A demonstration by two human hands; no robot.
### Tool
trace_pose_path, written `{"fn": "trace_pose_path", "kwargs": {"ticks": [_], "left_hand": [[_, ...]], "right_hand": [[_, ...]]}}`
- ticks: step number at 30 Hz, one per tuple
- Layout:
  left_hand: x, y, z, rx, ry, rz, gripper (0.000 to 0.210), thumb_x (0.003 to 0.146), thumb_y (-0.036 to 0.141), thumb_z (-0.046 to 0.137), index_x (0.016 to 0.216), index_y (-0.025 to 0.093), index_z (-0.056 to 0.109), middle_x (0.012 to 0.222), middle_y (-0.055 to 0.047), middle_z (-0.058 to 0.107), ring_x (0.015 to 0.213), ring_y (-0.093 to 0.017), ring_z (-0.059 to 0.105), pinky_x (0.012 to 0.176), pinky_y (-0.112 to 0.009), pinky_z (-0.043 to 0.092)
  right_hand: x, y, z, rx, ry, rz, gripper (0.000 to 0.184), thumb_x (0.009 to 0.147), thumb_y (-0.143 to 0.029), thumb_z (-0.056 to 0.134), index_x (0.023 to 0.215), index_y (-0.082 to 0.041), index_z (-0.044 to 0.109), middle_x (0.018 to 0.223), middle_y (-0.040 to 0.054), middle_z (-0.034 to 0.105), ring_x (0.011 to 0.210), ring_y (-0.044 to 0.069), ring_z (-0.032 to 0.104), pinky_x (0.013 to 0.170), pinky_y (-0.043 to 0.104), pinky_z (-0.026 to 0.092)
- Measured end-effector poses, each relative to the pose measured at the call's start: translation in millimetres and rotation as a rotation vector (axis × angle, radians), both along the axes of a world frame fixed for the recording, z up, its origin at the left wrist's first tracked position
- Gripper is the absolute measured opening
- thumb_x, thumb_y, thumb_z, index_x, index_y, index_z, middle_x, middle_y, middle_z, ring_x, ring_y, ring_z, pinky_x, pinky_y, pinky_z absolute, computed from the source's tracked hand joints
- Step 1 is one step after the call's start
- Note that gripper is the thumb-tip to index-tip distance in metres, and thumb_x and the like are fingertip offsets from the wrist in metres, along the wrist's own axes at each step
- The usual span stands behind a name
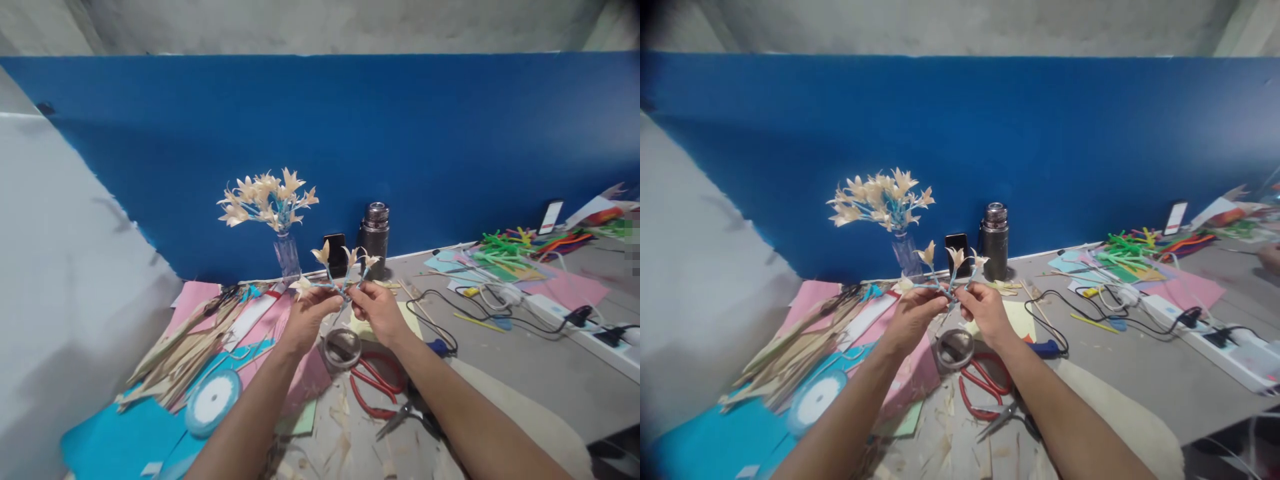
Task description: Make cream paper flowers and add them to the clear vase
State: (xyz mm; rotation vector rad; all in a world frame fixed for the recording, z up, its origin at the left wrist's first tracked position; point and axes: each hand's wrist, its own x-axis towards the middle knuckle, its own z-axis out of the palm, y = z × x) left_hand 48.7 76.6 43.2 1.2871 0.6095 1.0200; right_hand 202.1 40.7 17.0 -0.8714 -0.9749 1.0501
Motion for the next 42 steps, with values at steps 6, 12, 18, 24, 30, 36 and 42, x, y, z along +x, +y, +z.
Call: {"fn": "trace_pose_path", "kwargs": {"ticks": [6,12,18,24,30,36,42], "left_hand": [[1,2,-2.3,0.002,-0.034,0.061,0.024,0.07,0.033,0.081,0.084,0.015,0.076,0.079,-0.006,0.072,0.077,-0.017,0.065,0.072,-0.029,0.05],[1,3,-4.7,-0.002,-0.024,0.099,0.024,0.068,0.033,0.083,0.08,0.014,0.076,0.076,-0.006,0.073,0.073,-0.017,0.066,0.073,-0.03,0.051],[-1,0,2.1,0.018,-0.008,0.063,0.031,0.065,0.032,0.085,0.087,0.012,0.074,0.083,-0.007,0.073,0.078,-0.019,0.066,0.075,-0.031,0.05],[-5,-2,9.2,0.055,0.04,0.02,0.036,0.061,0.032,0.087,0.089,0.014,0.074,0.071,-0.004,0.07,0.065,-0.015,0.061,0.067,-0.029,0.047],[-9,-4,17.7,0.178,0.091,-0.046,0.03,0.063,0.038,0.084,0.081,0.015,0.076,0.064,-0.003,0.066,0.062,-0.015,0.058,0.063,-0.028,0.047],[-7,1,13.7,0.177,-0.017,-0.077,0.025,0.059,0.035,0.088,0.068,0.016,0.075,0.081,-0.007,0.068,0.07,-0.017,0.06,0.065,-0.028,0.049],[-7,-1,15.6,0.174,0.016,-0.15,0.017,0.059,0.029,0.087,0.062,0.016,0.076,0.071,-0.006,0.067,0.069,-0.018,0.061,0.067,-0.03,0.048]], "right_hand": [[1,-1,1.7,-0.006,0.022,0.032,0.033,0.073,-0.046,0.079,0.07,-0.017,0.065,0.055,-0.004,0.052,0.046,0.007,0.039,0.044,0.021,0.029],[0,-1,2.1,-0.021,0.024,0.038,0.035,0.073,-0.048,0.079,0.067,-0.017,0.062,0.052,-0.0051,0.049,0.045,0.007,0.039,0.044,0.022,0.028],[2,1,-0.3,-0.004,0.022,0.054,0.035,0.073,-0.047,0.079,0.067,-0.017,0.06,0.05,-0.0049,0.05,0.043,0.007,0.04,0.044,0.022,0.028],[2,1,-1.8,-0.019,0.021,0.089,0.032,0.074,-0.046,0.078,0.078,-0.016,0.066,0.052,-0.005,0.051,0.043,0.006,0.04,0.043,0.021,0.026],[4,3,-6.2,0.004,0.026,0.13,0.031,0.076,-0.045,0.078,0.078,-0.015,0.068,0.054,-0.0035,0.053,0.043,0.006,0.042,0.042,0.021,0.026],[4,4,-7.4,-0.003,0.029,0.163,0.033,0.073,-0.047,0.079,0.079,-0.016,0.07,0.056,-0.0015,0.057,0.043,0.006,0.04,0.041,0.021,0.026],[0,-2,0.0,-0.016,0.0,0.161,0.029,0.069,-0.043,0.082,0.068,-0.017,0.069,0.053,-0.002,0.053,0.049,0.01,0.047,0.048,0.023,0.036]]}}
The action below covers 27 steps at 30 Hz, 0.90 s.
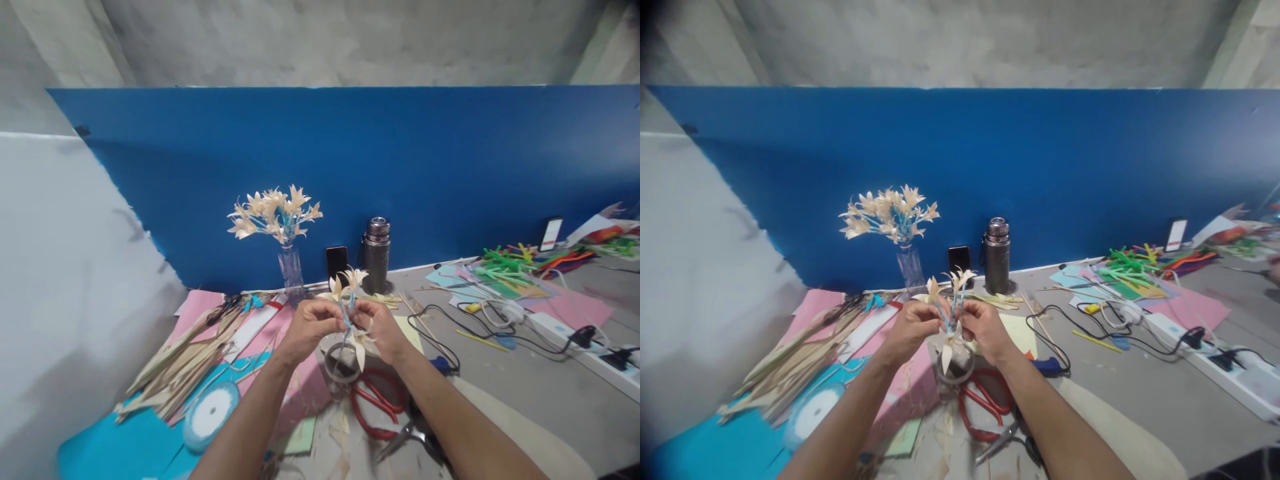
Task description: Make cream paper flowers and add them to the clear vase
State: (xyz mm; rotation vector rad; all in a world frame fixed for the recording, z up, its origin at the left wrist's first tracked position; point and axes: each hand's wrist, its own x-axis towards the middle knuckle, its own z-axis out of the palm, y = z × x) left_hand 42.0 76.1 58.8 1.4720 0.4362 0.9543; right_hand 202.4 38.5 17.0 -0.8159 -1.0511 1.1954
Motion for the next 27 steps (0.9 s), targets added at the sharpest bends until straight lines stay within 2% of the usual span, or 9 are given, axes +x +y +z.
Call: {"fn": "trace_pose_path", "kwargs": {"ticks": [3,6,11,16,19,21,25,27], "left_hand": [[-2,-1,1.5,0.043,0.031,0.026,0.017,0.06,0.03,0.086,0.062,0.016,0.077,0.069,-0.006,0.066,0.068,-0.017,0.06,0.067,-0.03,0.047],[-3,-2,2.7,0.093,0.067,0.053,0.019,0.064,0.034,0.084,0.061,0.016,0.077,0.069,-0.007,0.066,0.069,-0.018,0.059,0.066,-0.029,0.046],[-3,-2,3.3,0.081,0.028,0.066,0.021,0.067,0.036,0.081,0.065,0.016,0.076,0.076,-0.007,0.067,0.061,-0.015,0.056,0.059,-0.028,0.045],[-3,2,-3.5,0.04,0.071,0.144,0.017,0.072,0.03,0.077,0.069,0.014,0.074,0.058,-0.002,0.064,0.054,-0.012,0.055,0.057,-0.025,0.042],[-3,5,-7.5,0.07,0.057,0.187,0.016,0.073,0.028,0.076,0.073,0.013,0.07,0.056,-0.001,0.064,0.053,-0.012,0.056,0.056,-0.024,0.042],[-1,5,-7.8,0.048,0.017,0.195,0.017,0.073,0.027,0.077,0.08,0.014,0.069,0.06,0.0,0.065,0.052,-0.012,0.057,0.055,-0.024,0.042],[4,1,-3.9,-0.023,-0.015,0.156,0.046,0.073,0.027,0.076,0.114,0.017,0.058,0.069,-0.001,0.07,0.051,-0.012,0.058,0.054,-0.024,0.044],[6,0,-4.3,-0.001,-0.005,0.21,0.044,0.078,0.029,0.071,0.117,0.016,0.056,0.074,-0.002,0.071,0.054,-0.012,0.058,0.056,-0.025,0.045]], "right_hand": [[0,0,-1.4,-0.003,0.011,0.032,0.026,0.07,-0.041,0.082,0.071,-0.018,0.07,0.055,-0.0022,0.054,0.049,0.01,0.046,0.048,0.023,0.036],[0,2,-4.9,0.004,0.041,0.056,0.028,0.07,-0.042,0.082,0.074,-0.018,0.07,0.054,-0.0029,0.052,0.047,0.008,0.042,0.044,0.022,0.031],[1,3,-4.2,-0.006,0.118,0.009,0.032,0.068,-0.044,0.083,0.076,-0.017,0.068,0.056,-0.003,0.054,0.044,0.006,0.04,0.042,0.021,0.028],[2,0,1.7,-0.005,0.124,0.016,0.034,0.07,-0.044,0.083,0.07,-0.017,0.063,0.052,-0.0046,0.053,0.041,0.005,0.04,0.042,0.019,0.03],[3,0,3.0,0.0,0.109,0.012,0.033,0.073,-0.043,0.081,0.068,-0.017,0.061,0.051,-0.0056,0.051,0.041,0.004,0.041,0.042,0.018,0.031],[3,1,1.9,0.002,0.108,-0.003,0.032,0.073,-0.043,0.081,0.07,-0.017,0.063,0.053,-0.0052,0.053,0.041,0.005,0.043,0.042,0.018,0.033],[2,3,-3.3,0.033,0.095,-0.03,0.03,0.071,-0.043,0.081,0.074,-0.017,0.067,0.056,-0.0026,0.06,0.045,0.008,0.051,0.044,0.02,0.04],[3,4,-5.6,0.058,0.098,-0.05,0.029,0.072,-0.042,0.08,0.075,-0.017,0.068,0.058,-0.001,0.062,0.049,0.011,0.056,0.048,0.022,0.045]]}}
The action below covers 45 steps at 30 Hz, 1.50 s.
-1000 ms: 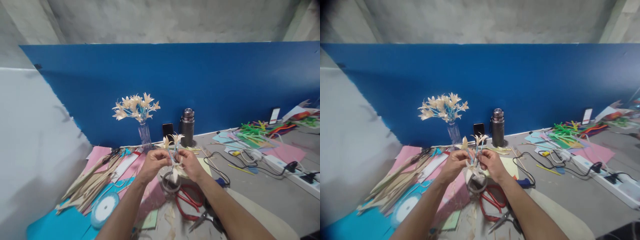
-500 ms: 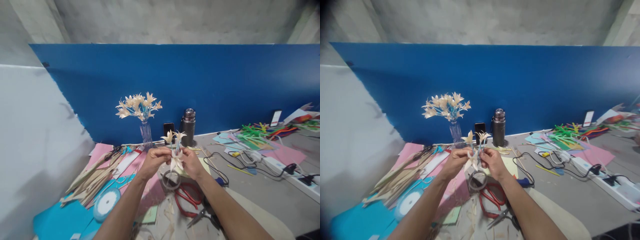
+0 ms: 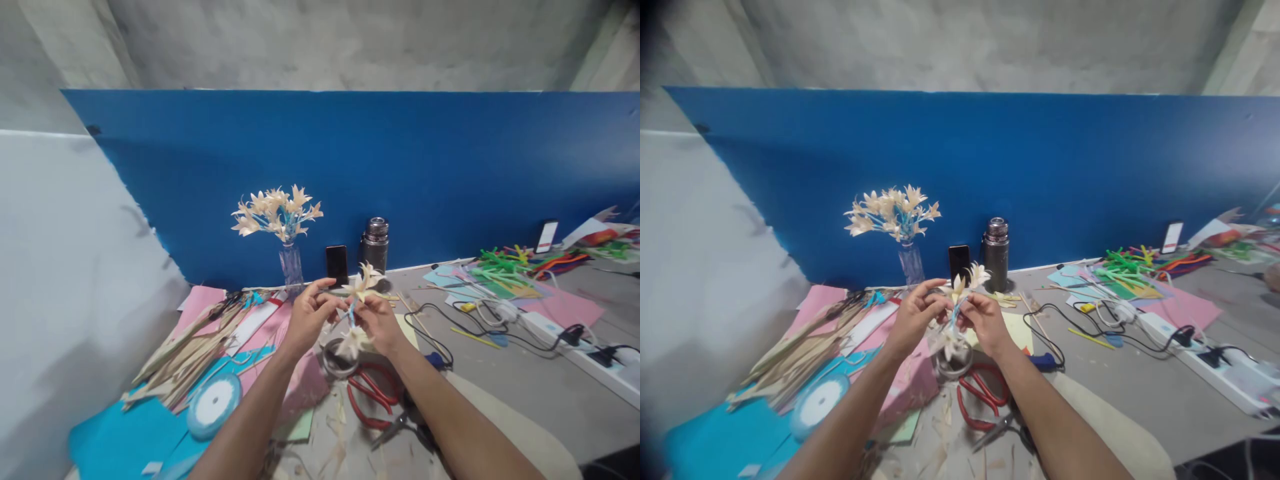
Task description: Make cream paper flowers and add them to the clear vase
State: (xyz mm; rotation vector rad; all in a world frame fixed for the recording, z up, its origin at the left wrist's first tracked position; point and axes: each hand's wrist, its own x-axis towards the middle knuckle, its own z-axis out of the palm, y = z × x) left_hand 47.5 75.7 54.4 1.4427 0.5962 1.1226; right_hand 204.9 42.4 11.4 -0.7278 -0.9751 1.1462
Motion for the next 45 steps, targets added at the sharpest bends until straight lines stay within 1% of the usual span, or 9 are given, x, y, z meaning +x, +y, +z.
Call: {"fn": "trace_pose_path", "kwargs": {"ticks": [4,7,9,17,24,28,32,38,45], "left_hand": [[0,-1,-12.2,0.089,0.156,0.18,0.022,0.079,0.028,0.067,0.097,0.015,0.067,0.081,-0.004,0.071,0.068,-0.015,0.062,0.063,-0.025,0.047],[-4,-10,-25.7,0.167,0.297,0.112,0.018,0.08,0.027,0.065,0.093,0.017,0.073,0.091,-0.007,0.073,0.082,-0.019,0.064,0.072,-0.027,0.049],[-8,-19,-33.2,0.147,0.323,0.088,0.017,0.081,0.028,0.062,0.086,0.017,0.073,0.076,-0.005,0.071,0.069,-0.017,0.062,0.064,-0.026,0.047],[-23,-36,-52.4,0.062,0.191,0.254,0.027,0.083,0.039,0.061,0.084,0.016,0.075,0.059,-0.001,0.062,0.05,-0.012,0.051,0.05,-0.024,0.04],[-26,-34,-60.7,0.03,0.226,0.456,0.026,0.08,0.036,0.062,0.091,0.018,0.075,0.083,-0.007,0.074,0.077,-0.021,0.067,0.074,-0.032,0.051],[-38,-26,-56.9,0.004,0.248,0.58,0.026,0.082,0.036,0.058,0.087,0.017,0.073,0.072,-0.004,0.069,0.071,-0.02,0.063,0.065,-0.029,0.048],[-44,-25,-55.9,0.064,0.31,0.546,0.028,0.086,0.04,0.054,0.082,0.017,0.071,0.058,0.001,0.057,0.057,-0.016,0.053,0.056,-0.026,0.042],[-33,-39,-61.1,0.233,0.368,0.39,0.02,0.083,0.034,0.062,0.094,0.021,0.071,0.091,-0.005,0.069,0.076,-0.019,0.059,0.068,-0.029,0.046],[-23,-46,-66.9,0.137,0.273,0.295,0.016,0.084,0.031,0.058,0.076,0.02,0.066,0.07,-0.002,0.064,0.069,-0.017,0.058,0.067,-0.028,0.045]], "right_hand": [[4,2,0.7,0.025,0.036,-0.129,0.027,0.072,-0.041,0.08,0.073,-0.017,0.067,0.059,-0.0009,0.064,0.052,0.012,0.058,0.052,0.024,0.049],[5,3,5.9,0.031,0.039,-0.189,0.029,0.072,-0.041,0.08,0.069,-0.017,0.064,0.06,-0.0008,0.064,0.054,0.012,0.06,0.055,0.024,0.052],[3,1,9.7,0.023,0.042,-0.201,0.03,0.071,-0.042,0.08,0.07,-0.017,0.064,0.06,-0.0012,0.064,0.054,0.012,0.061,0.054,0.023,0.052],[-26,-15,0.3,-0.011,-0.298,0.035,0.028,0.075,-0.038,0.077,0.089,-0.014,0.07,0.066,0.0019,0.07,0.059,0.016,0.066,0.056,0.025,0.053],[-25,-12,-1.1,-0.01,-0.388,-0.147,0.029,0.081,-0.044,0.069,0.077,-0.015,0.071,0.064,0.0029,0.067,0.054,0.015,0.061,0.053,0.025,0.05],[-14,-11,7.9,0.03,-0.407,-0.229,0.029,0.083,-0.045,0.065,0.084,-0.016,0.071,0.065,0.0022,0.066,0.054,0.014,0.058,0.052,0.024,0.049],[-9,-13,8.2,0.112,-0.578,-0.269,0.024,0.089,-0.038,0.057,0.089,-0.018,0.071,0.072,0.0017,0.065,0.058,0.013,0.058,0.054,0.023,0.049],[-15,-20,8.1,0.241,-0.866,-0.308,0.02,0.091,-0.031,0.058,0.08,-0.019,0.07,0.074,0.0033,0.067,0.068,0.016,0.061,0.067,0.027,0.047],[-26,-26,7.8,0.285,-0.874,-0.287,0.012,0.088,-0.027,0.062,0.083,-0.022,0.072,0.087,0.0055,0.072,0.08,0.02,0.064,0.077,0.03,0.048]]}}
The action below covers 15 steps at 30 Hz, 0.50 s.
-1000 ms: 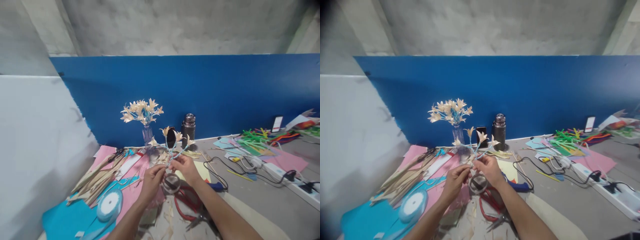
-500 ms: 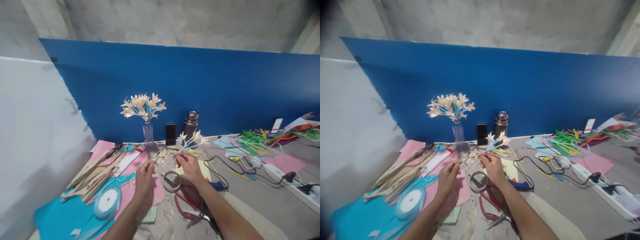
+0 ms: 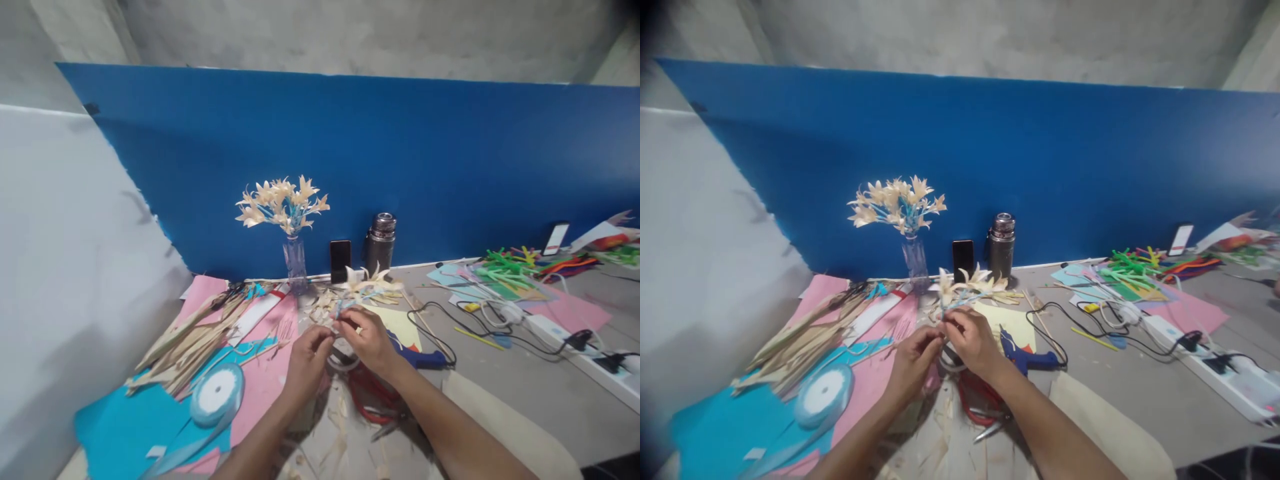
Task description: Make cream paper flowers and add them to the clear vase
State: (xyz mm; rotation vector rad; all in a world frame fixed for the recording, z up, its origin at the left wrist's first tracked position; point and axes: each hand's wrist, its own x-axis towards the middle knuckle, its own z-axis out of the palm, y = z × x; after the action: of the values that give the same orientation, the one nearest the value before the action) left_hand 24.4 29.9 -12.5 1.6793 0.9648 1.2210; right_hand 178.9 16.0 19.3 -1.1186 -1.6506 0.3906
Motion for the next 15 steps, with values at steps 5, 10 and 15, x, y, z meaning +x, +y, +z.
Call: {"fn": "trace_pose_path", "kwargs": {"ticks": [5,10,15], "left_hand": [[-2,2,6.6,-0.105,-0.156,0.012,0.02,0.085,0.036,0.06,0.075,0.018,0.059,0.061,0.002,0.057,0.057,-0.013,0.055,0.06,-0.025,0.045],[-7,6,10.1,-0.141,-0.206,0.076,0.016,0.083,0.033,0.063,0.08,0.017,0.061,0.06,0.002,0.059,0.056,-0.013,0.057,0.059,-0.025,0.047],[-9,5,9.1,-0.14,-0.184,0.128,0.015,0.081,0.031,0.064,0.077,0.017,0.063,0.058,0.002,0.059,0.052,-0.013,0.055,0.054,-0.024,0.044]], "right_hand": [[-2,0,-1.7,-0.042,0.017,-0.024,0.013,0.087,-0.027,0.061,0.089,-0.021,0.073,0.09,0.0061,0.073,0.079,0.02,0.064,0.075,0.031,0.048],[-9,4,-11.8,-0.354,0.085,0.2,0.014,0.085,-0.023,0.058,0.085,-0.02,0.072,0.073,0.0012,0.07,0.06,0.015,0.06,0.06,0.026,0.044],[-15,6,-22.0,-0.474,0.17,0.204,0.009,0.079,-0.021,0.061,0.074,-0.019,0.067,0.06,-0.0017,0.063,0.053,0.013,0.053,0.053,0.024,0.04]]}}
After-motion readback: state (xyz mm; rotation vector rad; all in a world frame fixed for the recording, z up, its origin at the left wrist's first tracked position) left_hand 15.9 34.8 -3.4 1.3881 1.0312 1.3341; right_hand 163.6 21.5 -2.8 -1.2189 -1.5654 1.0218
